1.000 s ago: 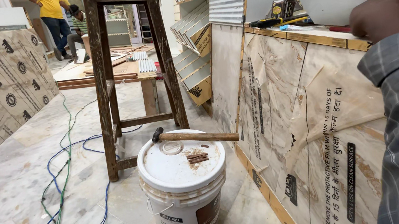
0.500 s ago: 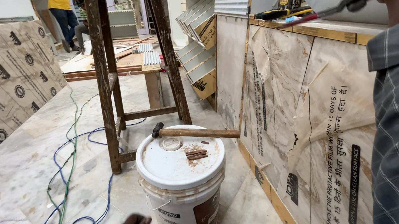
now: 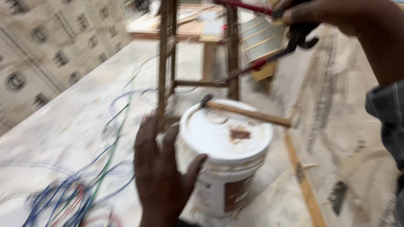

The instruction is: The person sits on the floor and uses a screwdriver and pliers to strip, twist, and connect multiple colored wires to a small electrical component. The person adjusts the connections and secures them with the tools.

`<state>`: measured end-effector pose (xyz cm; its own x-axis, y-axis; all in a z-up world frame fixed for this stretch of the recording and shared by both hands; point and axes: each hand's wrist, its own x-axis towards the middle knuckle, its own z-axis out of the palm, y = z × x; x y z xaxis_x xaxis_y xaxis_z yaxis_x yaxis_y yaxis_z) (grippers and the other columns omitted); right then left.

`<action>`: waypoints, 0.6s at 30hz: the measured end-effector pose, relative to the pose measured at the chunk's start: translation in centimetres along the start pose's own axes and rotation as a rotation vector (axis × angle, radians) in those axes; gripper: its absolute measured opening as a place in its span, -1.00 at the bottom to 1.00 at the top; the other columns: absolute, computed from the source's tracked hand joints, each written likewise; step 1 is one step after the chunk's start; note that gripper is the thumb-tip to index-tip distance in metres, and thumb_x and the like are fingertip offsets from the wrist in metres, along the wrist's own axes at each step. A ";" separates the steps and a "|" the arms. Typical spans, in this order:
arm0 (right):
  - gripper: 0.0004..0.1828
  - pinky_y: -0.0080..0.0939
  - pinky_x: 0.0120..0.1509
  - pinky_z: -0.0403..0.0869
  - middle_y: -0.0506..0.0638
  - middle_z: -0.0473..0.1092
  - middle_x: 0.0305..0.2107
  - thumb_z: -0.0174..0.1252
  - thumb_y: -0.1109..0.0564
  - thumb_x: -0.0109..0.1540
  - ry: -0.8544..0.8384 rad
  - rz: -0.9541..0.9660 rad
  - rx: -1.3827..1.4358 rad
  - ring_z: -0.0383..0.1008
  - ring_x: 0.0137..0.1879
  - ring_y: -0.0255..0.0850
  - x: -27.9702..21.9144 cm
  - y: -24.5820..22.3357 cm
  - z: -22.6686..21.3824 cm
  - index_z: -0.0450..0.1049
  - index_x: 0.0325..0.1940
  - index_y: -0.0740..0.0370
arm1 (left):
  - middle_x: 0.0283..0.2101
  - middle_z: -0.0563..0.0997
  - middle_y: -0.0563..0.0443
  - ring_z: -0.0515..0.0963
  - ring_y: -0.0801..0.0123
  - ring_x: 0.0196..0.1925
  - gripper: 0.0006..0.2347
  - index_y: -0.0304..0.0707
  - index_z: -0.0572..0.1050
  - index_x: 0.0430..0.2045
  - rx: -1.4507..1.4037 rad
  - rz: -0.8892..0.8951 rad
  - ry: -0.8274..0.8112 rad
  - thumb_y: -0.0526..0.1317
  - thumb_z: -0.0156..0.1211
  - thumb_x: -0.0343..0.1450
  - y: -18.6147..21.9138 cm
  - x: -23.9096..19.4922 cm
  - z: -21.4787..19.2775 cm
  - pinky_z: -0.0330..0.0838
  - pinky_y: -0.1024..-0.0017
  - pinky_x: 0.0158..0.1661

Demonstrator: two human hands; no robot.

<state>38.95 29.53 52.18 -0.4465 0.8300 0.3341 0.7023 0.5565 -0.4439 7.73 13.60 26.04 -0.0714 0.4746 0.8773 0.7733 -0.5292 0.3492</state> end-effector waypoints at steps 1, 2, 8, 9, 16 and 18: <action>-0.73 -0.07 -0.17 0.64 0.17 0.58 -0.35 0.22 0.21 0.28 -0.093 -0.044 -0.042 0.64 -0.29 -0.12 0.0 -1.1 2.8 0.58 0.03 0.36 | 0.40 0.20 -0.43 0.15 -0.30 0.48 -0.39 -0.34 0.43 0.07 0.032 0.027 -0.002 -0.01 0.52 0.21 0.2 -0.5 -0.2 0.09 -0.16 0.38; -0.74 -0.05 -0.18 0.65 0.17 0.59 -0.38 0.23 0.19 0.27 -0.197 -0.103 -0.076 0.65 -0.30 -0.11 0.4 -2.2 5.9 0.60 0.00 0.36 | 0.42 0.16 -0.45 0.11 -0.33 0.49 -0.38 -0.34 0.43 0.06 0.078 0.042 -0.007 0.02 0.53 0.21 0.3 -1.1 -0.6 0.03 -0.22 0.39; -0.64 -0.12 -0.18 0.63 0.02 0.65 -0.36 0.25 0.01 0.20 -0.727 -0.212 -0.063 0.74 -0.34 -0.23 -0.7 -9.8 22.7 0.61 0.06 0.11 | 0.53 0.05 -0.39 0.02 -0.24 0.58 -0.54 -0.30 0.48 -0.05 0.398 -0.130 -0.085 -0.02 0.47 0.30 0.5 -7.4 -3.3 -0.12 -0.30 0.49; -0.65 -0.13 -0.16 0.62 0.02 0.63 -0.34 0.26 -0.01 0.22 -0.770 -0.243 -0.111 0.71 -0.31 -0.23 -0.9 -10.8 24.5 0.62 0.05 0.10 | 0.55 0.05 -0.36 0.02 -0.20 0.60 -0.59 -0.29 0.48 -0.07 0.477 -0.160 -0.084 -0.05 0.46 0.34 0.3 -8.4 -3.6 -0.12 -0.29 0.51; -0.66 -0.13 0.01 0.54 0.07 0.54 -0.19 0.16 -0.02 0.37 -0.957 -0.353 -0.236 0.60 -0.14 -0.17 -3.4 -15.4 34.4 0.54 0.11 0.22 | 0.26 0.39 -0.13 0.39 0.07 0.35 -0.82 -0.18 0.47 -0.32 0.711 -0.295 -0.003 -0.20 0.40 0.42 -0.4 -14.8 -7.7 0.19 -0.10 0.34; -0.65 -0.12 0.06 0.51 0.08 0.50 -0.16 0.12 -0.03 0.41 -0.977 -0.314 0.001 0.56 -0.09 -0.16 -5.0 -13.6 35.9 0.50 0.13 0.27 | 0.14 0.43 -0.19 0.44 0.00 0.19 -0.81 -0.22 0.50 -0.33 0.561 -0.392 0.030 -0.19 0.41 0.35 -0.5 -16.0 -8.2 0.33 0.09 0.09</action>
<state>11.68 19.11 26.68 -0.8669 0.3136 -0.3875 0.4756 0.7533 -0.4543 3.27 0.51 14.50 -0.4244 0.5325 0.7323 0.8954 0.1264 0.4270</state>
